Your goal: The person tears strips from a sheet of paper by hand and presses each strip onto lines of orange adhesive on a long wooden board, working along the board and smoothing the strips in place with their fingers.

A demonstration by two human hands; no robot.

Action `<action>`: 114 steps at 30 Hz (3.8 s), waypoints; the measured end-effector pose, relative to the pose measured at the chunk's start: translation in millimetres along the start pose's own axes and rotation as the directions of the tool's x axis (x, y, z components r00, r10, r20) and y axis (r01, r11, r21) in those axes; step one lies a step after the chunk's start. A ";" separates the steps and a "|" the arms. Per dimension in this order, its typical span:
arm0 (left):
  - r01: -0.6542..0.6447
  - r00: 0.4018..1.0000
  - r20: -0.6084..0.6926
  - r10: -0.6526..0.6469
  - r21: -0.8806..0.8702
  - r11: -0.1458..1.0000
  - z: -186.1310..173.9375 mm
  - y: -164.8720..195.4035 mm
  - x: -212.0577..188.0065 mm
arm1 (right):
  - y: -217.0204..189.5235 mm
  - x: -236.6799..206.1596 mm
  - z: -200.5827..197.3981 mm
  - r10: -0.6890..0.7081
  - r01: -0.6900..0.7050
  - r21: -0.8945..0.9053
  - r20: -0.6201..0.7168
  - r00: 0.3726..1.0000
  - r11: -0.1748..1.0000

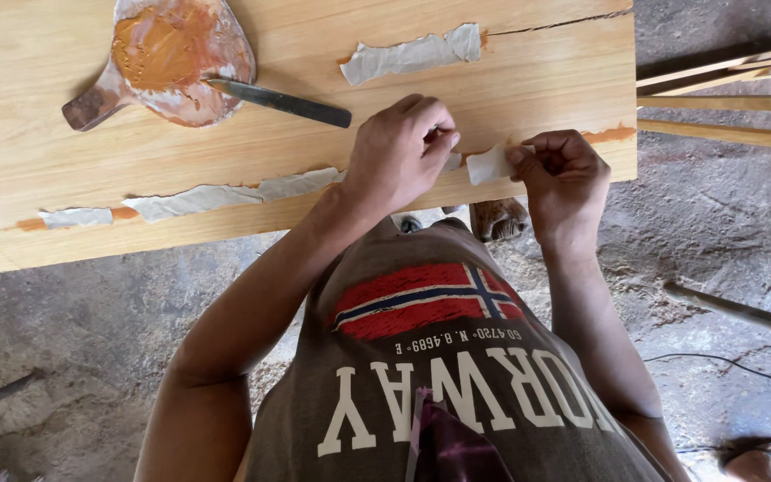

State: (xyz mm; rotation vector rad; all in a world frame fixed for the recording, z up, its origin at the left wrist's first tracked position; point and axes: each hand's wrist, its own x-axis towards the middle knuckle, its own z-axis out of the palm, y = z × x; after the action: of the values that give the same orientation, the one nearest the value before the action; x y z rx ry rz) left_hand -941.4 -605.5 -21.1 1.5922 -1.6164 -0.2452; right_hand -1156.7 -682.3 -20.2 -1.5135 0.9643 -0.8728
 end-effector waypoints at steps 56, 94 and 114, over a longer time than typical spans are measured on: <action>-0.337 0.901 0.368 0.231 0.255 0.906 28.2 -12.0 -29.5 | 45.8 -14.1 -13.6 -0.338 0.531 -0.847 0.506 0.794 -0.019; 0.195 0.973 -0.050 -0.224 -0.334 0.922 55.3 5.7 4.3 | 17.4 14.8 -42.5 -0.097 0.091 -0.109 -0.051 0.994 0.990; -0.450 0.886 0.221 0.407 0.207 0.869 55.5 2.3 -14.9 | 13.9 31.6 -35.8 -0.108 0.140 -0.516 0.091 0.990 0.845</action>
State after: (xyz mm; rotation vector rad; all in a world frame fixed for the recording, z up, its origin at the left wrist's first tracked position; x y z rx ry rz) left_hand -982.1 -614.1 -60.9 1.3681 -2.1612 0.0705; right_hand -1178.3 -726.4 -28.0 -2.0749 1.1278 -0.6765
